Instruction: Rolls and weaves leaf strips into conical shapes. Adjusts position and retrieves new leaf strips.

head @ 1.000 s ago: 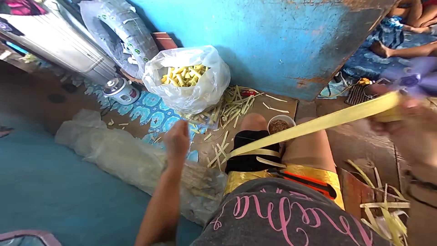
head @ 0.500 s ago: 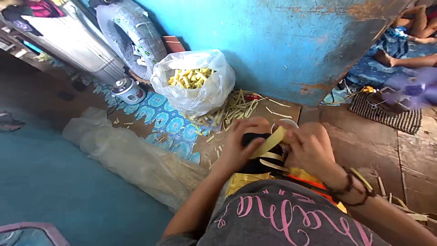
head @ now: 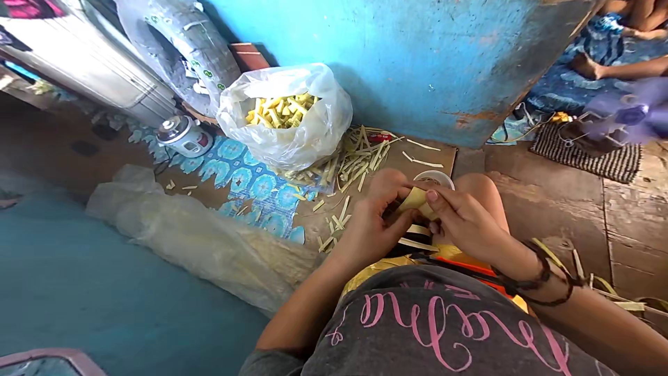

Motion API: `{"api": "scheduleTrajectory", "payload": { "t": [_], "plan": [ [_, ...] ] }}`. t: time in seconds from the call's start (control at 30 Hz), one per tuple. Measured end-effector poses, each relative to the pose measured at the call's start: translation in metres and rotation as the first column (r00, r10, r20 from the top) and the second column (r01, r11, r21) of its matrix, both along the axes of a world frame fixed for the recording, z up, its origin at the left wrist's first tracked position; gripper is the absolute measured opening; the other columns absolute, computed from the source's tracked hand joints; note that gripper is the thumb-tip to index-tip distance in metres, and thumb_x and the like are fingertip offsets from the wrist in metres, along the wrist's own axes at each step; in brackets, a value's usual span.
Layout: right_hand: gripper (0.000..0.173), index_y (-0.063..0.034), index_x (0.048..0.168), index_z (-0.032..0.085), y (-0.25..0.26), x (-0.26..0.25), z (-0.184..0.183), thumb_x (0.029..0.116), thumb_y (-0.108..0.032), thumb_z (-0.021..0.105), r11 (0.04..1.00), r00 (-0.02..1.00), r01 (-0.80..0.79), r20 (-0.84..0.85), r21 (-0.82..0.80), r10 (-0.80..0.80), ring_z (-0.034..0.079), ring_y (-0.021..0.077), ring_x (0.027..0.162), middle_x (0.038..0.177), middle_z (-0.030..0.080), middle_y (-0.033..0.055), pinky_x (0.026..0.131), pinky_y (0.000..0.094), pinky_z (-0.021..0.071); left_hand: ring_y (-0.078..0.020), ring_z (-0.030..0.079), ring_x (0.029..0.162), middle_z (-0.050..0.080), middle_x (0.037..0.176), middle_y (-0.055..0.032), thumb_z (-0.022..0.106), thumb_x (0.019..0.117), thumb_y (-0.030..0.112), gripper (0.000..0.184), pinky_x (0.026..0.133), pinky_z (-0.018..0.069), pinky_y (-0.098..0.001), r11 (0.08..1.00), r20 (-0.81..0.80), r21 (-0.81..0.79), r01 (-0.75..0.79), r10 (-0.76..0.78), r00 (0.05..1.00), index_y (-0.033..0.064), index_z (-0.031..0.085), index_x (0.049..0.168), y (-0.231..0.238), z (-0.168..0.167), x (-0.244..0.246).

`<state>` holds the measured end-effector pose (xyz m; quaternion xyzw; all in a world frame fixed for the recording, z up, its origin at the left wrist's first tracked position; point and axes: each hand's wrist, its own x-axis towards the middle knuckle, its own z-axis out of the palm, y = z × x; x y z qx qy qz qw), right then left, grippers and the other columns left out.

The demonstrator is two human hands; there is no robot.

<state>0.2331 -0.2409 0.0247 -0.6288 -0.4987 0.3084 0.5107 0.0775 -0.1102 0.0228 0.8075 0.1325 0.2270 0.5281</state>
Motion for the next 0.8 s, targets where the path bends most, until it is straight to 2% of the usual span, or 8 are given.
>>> {"api": "scheduleTrajectory", "payload": {
  "t": [0.1, 0.17, 0.23, 0.3, 0.37, 0.53, 0.7, 0.8],
  "plan": [
    [0.046, -0.0074, 0.119, 0.063, 0.000, 0.008, 0.005, 0.1124, -0.028, 0.023, 0.974, 0.755, -0.177, -0.655, -0.140, 0.043, 0.053, -0.0001, 0.049, 0.074, 0.067, 0.0007, 0.044, 0.0122, 0.0429, -0.0043, 0.069, 0.092, 0.073, 0.101, -0.0021, 0.069, 0.0959, 0.009, 0.024, 0.085, 0.0592, -0.0249, 0.980, -0.040, -0.119, 0.161, -0.166, 0.985, 0.0009, 0.067, 0.119, 0.007, 0.004, -0.005],
    [0.049, -0.0087, 0.127, 0.063, -0.001, 0.007, 0.003, 0.1123, -0.029, 0.021, 0.963, 0.616, -0.223, -0.787, -0.154, 0.017, 0.054, 0.0008, 0.046, 0.073, 0.067, 0.0032, 0.041, 0.0122, 0.0431, -0.0042, 0.069, 0.099, 0.073, 0.107, -0.0034, 0.070, 0.0945, 0.006, 0.018, 0.092, 0.0583, -0.0257, 0.976, 0.010, -0.082, 0.200, -0.200, 0.980, -0.0014, 0.070, 0.111, 0.008, 0.001, -0.005],
    [0.045, -0.0112, 0.132, 0.062, -0.004, 0.003, -0.002, 0.1119, -0.027, 0.024, 0.977, 0.728, -0.177, -0.684, -0.119, 0.049, 0.058, 0.0015, 0.051, 0.078, 0.071, 0.0022, 0.045, 0.0134, 0.0468, -0.0031, 0.069, 0.098, 0.073, 0.103, -0.0024, 0.070, 0.0939, 0.005, 0.013, 0.091, 0.0578, -0.0255, 0.988, 0.004, -0.017, 0.156, -0.156, 0.988, 0.0000, 0.072, 0.106, 0.008, 0.000, -0.005],
    [0.036, -0.0130, 0.138, 0.058, -0.007, 0.000, -0.012, 0.1079, -0.027, 0.044, 0.999, 0.975, -0.046, -0.217, 0.008, 0.046, 0.064, -0.0006, 0.073, 0.096, 0.071, -0.0039, 0.063, 0.0159, 0.0543, -0.0032, 0.070, 0.092, 0.074, 0.097, -0.0008, 0.070, 0.0943, 0.005, 0.011, 0.087, 0.0590, -0.0256, 0.998, -0.037, -0.011, 0.069, -0.069, 0.997, 0.0029, 0.072, 0.105, 0.009, 0.001, -0.003],
    [0.050, -0.0053, 0.140, 0.057, -0.006, -0.001, -0.023, 0.1013, -0.037, 0.061, 0.972, 0.956, 0.036, 0.275, 0.233, -0.101, 0.065, 0.0077, 0.092, 0.113, 0.066, 0.0057, 0.077, 0.0244, 0.0577, -0.0041, 0.069, 0.087, 0.072, 0.094, -0.0004, 0.071, 0.0936, 0.006, 0.011, 0.083, 0.0594, -0.0261, 1.000, -0.038, -0.024, 0.016, -0.016, 0.999, 0.0038, 0.070, 0.104, 0.010, -0.001, -0.002],
    [0.040, -0.0087, 0.124, 0.065, -0.007, 0.001, -0.008, 0.1121, -0.022, 0.029, 0.996, 0.828, 0.012, -0.558, -0.092, -0.062, 0.063, 0.0047, 0.054, 0.078, 0.072, 0.0030, 0.047, 0.0171, 0.0524, -0.0053, 0.070, 0.092, 0.073, 0.101, -0.0018, 0.073, 0.0929, 0.007, 0.021, 0.087, 0.0601, -0.0266, 0.986, -0.023, -0.093, 0.141, -0.144, 0.989, 0.0013, 0.069, 0.113, 0.008, -0.002, 0.000],
    [0.044, -0.0037, 0.136, 0.060, -0.013, 0.003, -0.032, 0.1026, -0.032, 0.060, 0.975, 0.968, 0.049, 0.229, 0.215, -0.100, 0.066, 0.0072, 0.094, 0.112, 0.067, 0.0057, 0.082, 0.0247, 0.0580, -0.0054, 0.071, 0.084, 0.074, 0.093, -0.0007, 0.073, 0.0921, 0.004, 0.017, 0.079, 0.0608, -0.0255, 0.989, -0.049, -0.116, 0.088, -0.094, 0.994, 0.0031, 0.069, 0.109, 0.013, -0.001, 0.002],
    [0.041, -0.0070, 0.123, 0.064, -0.014, 0.004, -0.019, 0.1126, -0.022, 0.027, 0.996, 0.840, 0.009, -0.540, -0.085, -0.053, 0.066, 0.0047, 0.057, 0.077, 0.072, 0.0005, 0.053, 0.0187, 0.0559, -0.0026, 0.068, 0.086, 0.072, 0.095, 0.0001, 0.073, 0.0929, 0.007, 0.018, 0.081, 0.0584, -0.0230, 0.980, -0.068, -0.102, 0.170, -0.177, 0.982, 0.0027, 0.070, 0.110, 0.015, -0.003, 0.004]
  ]
}}
